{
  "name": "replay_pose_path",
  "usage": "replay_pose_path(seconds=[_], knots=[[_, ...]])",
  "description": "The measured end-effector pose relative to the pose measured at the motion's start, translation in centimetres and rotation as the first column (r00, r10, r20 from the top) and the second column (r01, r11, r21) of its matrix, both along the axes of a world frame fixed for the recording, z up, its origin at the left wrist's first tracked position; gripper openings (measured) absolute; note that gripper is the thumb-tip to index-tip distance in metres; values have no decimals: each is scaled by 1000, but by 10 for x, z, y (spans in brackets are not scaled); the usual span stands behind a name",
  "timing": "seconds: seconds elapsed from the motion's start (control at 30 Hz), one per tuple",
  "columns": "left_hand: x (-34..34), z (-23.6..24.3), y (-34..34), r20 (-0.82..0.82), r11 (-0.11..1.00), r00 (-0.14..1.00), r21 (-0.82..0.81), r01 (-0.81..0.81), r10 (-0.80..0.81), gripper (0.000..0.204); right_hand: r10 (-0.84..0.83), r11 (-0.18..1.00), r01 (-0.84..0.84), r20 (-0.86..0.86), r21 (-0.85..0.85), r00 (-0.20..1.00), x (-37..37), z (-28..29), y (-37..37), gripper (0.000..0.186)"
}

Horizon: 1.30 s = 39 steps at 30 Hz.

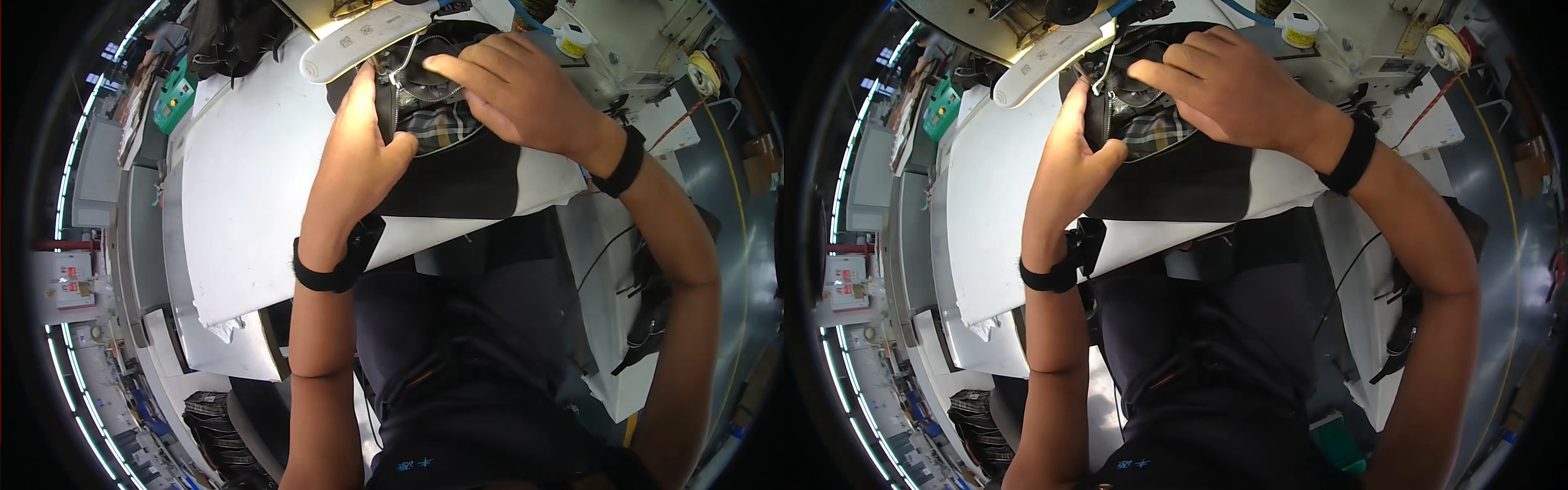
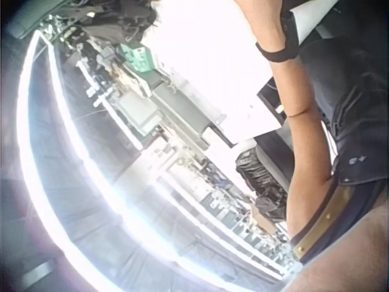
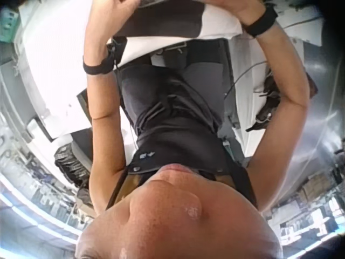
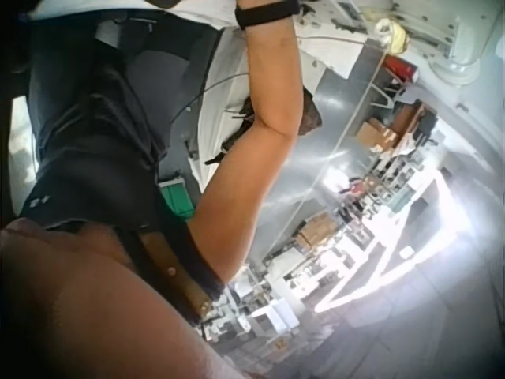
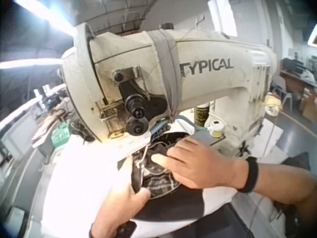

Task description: Sewing and assembling a leather bag using an industrial sewing machine.

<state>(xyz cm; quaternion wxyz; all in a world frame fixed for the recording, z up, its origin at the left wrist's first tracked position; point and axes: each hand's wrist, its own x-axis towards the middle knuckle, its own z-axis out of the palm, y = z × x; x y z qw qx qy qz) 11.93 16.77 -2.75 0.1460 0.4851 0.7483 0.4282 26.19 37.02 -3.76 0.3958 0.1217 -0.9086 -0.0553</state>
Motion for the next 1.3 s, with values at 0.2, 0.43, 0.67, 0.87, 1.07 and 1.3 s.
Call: replay_pose_path(seconds=[0.2, 0.43, 0.67, 0.87, 1.07, 1.3], knots=[[2, 7, 2, -306, 999, 952, -5, -33, 30, 77, 143, 978, -145, -24, -149, 989, -22, -8, 1, 38], [-10, 13, -1, -125, 999, 992, -29, 16, -20, 70, 303, 773, -152, 147, -616, 942, -32, -8, 5, 30], [-34, 13, -12, 122, 963, 984, -252, -99, 133, 59, 282, 741, -119, 146, -660, 948, -34, 12, -1, 21], [-43, 1, -6, 274, 986, 962, -165, 31, 16, 68, 76, 676, 127, 241, -726, 968, -36, 6, -17, 42], [-62, 5, 1, 666, 979, 743, -96, 178, -70, 63, -211, 838, 348, 339, -421, 917, -47, 7, -19, 70], [-83, -7, 6, 804, 947, 563, 2, 321, -192, 58, 69, 820, 340, 670, -460, 739, -50, 19, 3, 62]])
